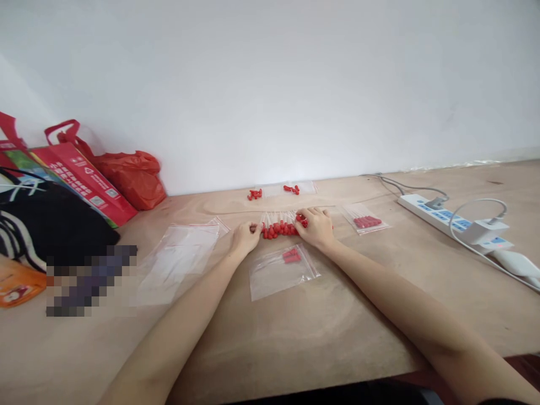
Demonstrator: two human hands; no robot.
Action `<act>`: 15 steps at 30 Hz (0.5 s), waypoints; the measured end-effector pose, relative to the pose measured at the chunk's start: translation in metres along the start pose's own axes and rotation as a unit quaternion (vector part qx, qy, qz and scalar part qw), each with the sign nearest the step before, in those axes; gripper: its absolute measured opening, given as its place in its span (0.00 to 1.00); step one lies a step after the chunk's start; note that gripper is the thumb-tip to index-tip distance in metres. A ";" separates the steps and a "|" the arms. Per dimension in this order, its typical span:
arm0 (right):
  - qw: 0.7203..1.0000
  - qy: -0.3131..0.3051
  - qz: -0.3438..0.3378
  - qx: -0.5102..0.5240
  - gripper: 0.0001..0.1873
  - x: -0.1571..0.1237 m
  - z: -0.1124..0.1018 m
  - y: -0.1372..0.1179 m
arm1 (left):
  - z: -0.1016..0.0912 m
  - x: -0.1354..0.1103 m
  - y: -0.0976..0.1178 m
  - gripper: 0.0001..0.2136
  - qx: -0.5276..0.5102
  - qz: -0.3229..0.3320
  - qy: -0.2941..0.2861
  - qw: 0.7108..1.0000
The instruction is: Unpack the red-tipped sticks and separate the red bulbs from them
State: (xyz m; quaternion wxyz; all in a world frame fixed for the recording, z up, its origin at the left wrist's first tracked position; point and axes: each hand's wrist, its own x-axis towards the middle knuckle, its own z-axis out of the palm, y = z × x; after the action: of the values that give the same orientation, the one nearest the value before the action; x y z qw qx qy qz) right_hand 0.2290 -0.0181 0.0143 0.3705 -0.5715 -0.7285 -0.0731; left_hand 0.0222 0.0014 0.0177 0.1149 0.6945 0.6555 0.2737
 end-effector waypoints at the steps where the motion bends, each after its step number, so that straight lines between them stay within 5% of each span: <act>1: 1.000 0.004 0.005 -0.006 0.09 -0.001 0.000 0.000 | 0.000 -0.002 0.001 0.12 0.001 0.005 0.007 1.000; 8: 1.000 -0.006 0.025 -0.017 0.11 -0.008 -0.005 0.006 | 0.002 -0.006 -0.002 0.12 -0.009 0.025 0.040 0.999; 15: 0.985 -0.115 -0.131 0.006 0.21 -0.008 -0.020 0.018 | 0.002 -0.008 -0.005 0.12 -0.010 0.036 0.046 0.998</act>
State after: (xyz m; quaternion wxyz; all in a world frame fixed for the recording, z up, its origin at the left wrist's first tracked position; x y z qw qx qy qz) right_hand 0.2545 -0.0294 0.0180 0.2746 -0.4737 -0.8353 -0.0499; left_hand 0.0193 -0.0055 0.0122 0.0818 0.7033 0.6317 0.3156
